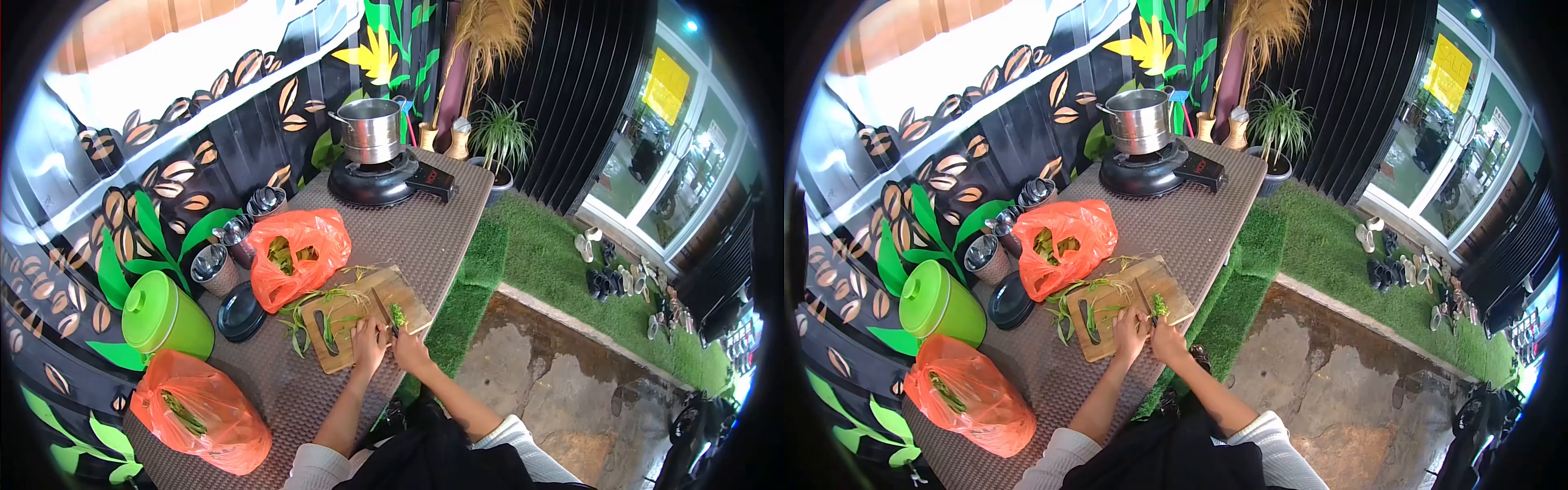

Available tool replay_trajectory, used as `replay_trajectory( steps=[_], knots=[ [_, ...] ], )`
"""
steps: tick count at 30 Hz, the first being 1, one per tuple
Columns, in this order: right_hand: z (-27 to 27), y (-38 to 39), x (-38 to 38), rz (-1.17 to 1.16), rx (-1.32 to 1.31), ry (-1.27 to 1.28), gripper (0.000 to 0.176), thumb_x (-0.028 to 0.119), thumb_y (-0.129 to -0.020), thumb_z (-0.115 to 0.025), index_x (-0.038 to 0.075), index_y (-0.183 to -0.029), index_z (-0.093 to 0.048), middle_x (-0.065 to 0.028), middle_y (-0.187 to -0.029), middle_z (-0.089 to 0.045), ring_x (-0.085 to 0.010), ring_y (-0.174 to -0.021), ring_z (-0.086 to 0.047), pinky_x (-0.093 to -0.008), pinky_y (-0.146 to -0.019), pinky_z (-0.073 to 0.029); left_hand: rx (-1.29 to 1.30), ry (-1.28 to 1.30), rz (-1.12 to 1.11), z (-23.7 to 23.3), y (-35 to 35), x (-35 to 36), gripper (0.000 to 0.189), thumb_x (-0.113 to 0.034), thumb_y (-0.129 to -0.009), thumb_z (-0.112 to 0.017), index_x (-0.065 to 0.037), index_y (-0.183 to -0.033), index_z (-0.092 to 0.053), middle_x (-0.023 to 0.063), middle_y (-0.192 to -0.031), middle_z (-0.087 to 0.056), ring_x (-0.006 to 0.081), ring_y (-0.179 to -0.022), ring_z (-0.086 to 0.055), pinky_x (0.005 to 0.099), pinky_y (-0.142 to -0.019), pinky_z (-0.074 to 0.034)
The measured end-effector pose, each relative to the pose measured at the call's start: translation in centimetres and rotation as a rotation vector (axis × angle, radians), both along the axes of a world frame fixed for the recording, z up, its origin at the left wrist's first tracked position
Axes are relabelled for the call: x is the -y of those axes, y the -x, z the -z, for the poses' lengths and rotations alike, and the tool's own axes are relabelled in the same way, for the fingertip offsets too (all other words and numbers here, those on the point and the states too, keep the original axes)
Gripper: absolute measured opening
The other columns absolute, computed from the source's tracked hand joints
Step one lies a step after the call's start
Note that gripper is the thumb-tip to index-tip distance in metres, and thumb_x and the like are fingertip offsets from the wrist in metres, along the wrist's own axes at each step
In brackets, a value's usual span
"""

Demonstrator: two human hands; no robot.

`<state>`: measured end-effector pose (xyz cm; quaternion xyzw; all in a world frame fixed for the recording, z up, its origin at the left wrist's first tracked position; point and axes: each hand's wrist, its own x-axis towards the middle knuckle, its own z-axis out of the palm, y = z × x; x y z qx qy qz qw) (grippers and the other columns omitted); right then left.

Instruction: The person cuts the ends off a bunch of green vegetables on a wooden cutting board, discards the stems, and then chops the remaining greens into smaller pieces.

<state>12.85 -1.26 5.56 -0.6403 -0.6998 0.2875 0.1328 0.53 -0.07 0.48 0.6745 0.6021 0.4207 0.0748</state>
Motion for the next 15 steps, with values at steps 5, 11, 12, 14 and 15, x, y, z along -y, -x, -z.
replay_trajectory(
  steps=[5, 11, 12, 14, 15],
  knots=[
    [1.1, 0.9, 0.7, 0.045, 0.045, 0.002, 0.033, 0.024, -0.092, -0.047, -0.005, -0.109, -0.043, -0.0328, -0.089, -0.062, -0.0491, -0.083, -0.062, -0.0551, -0.072, -0.051, 0.028, 0.050, 0.016, -0.8, -0.1, 0.1, 0.009, -0.009, -0.081, -0.058, -0.010, -0.082, -0.049, 0.0024, -0.080, -0.057, 0.0257, -0.087, -0.052, 0.0385, -0.075, -0.035],
    [1.0, 0.5, 0.8, 0.027, 0.005, -0.002, 0.033, 0.024, -0.092, -0.048, -0.003, -0.110, -0.042, -0.0324, -0.085, -0.062, -0.0474, -0.082, -0.063, -0.0546, -0.074, -0.051, 0.018, 0.040, 0.001, -0.2, 0.1, 0.1, 0.010, -0.010, -0.082, -0.057, -0.010, -0.080, -0.047, 0.0032, -0.079, -0.058, 0.0264, -0.088, -0.052, 0.0397, -0.074, -0.035],
    [1.0, 0.8, 1.3, 0.026, 0.008, -0.005, 0.033, 0.024, -0.092, -0.048, -0.003, -0.110, -0.042, -0.0324, -0.085, -0.062, -0.0474, -0.082, -0.063, -0.0546, -0.074, -0.051, 0.022, 0.044, 0.009, -0.3, 0.1, 0.0, 0.010, -0.010, -0.082, -0.057, -0.009, -0.080, -0.047, 0.0035, -0.079, -0.058, 0.0267, -0.087, -0.053, 0.0399, -0.074, -0.035],
    [1.0, 1.3, 2.3, 0.054, 0.101, 0.018, 0.034, 0.024, -0.092, -0.046, -0.003, -0.113, -0.041, -0.0304, -0.086, -0.063, -0.0454, -0.082, -0.064, -0.0537, -0.073, -0.051, 0.039, 0.028, 0.011, -0.4, -0.1, 0.1, 0.009, -0.010, -0.082, -0.058, -0.009, -0.080, -0.049, 0.0037, -0.080, -0.059, 0.0267, -0.086, -0.053, 0.0398, -0.074, -0.036],
    [1.0, 1.3, 2.1, 0.046, 0.116, -0.007, 0.034, 0.024, -0.093, -0.044, -0.002, -0.115, -0.040, -0.0286, -0.085, -0.064, -0.0442, -0.080, -0.064, -0.0531, -0.072, -0.051, 0.049, 0.013, 0.011, -0.6, 0.0, 0.2, 0.009, -0.010, -0.082, -0.059, -0.009, -0.080, -0.050, 0.0039, -0.082, -0.060, 0.0267, -0.085, -0.054, 0.0396, -0.074, -0.036]
  ],
)
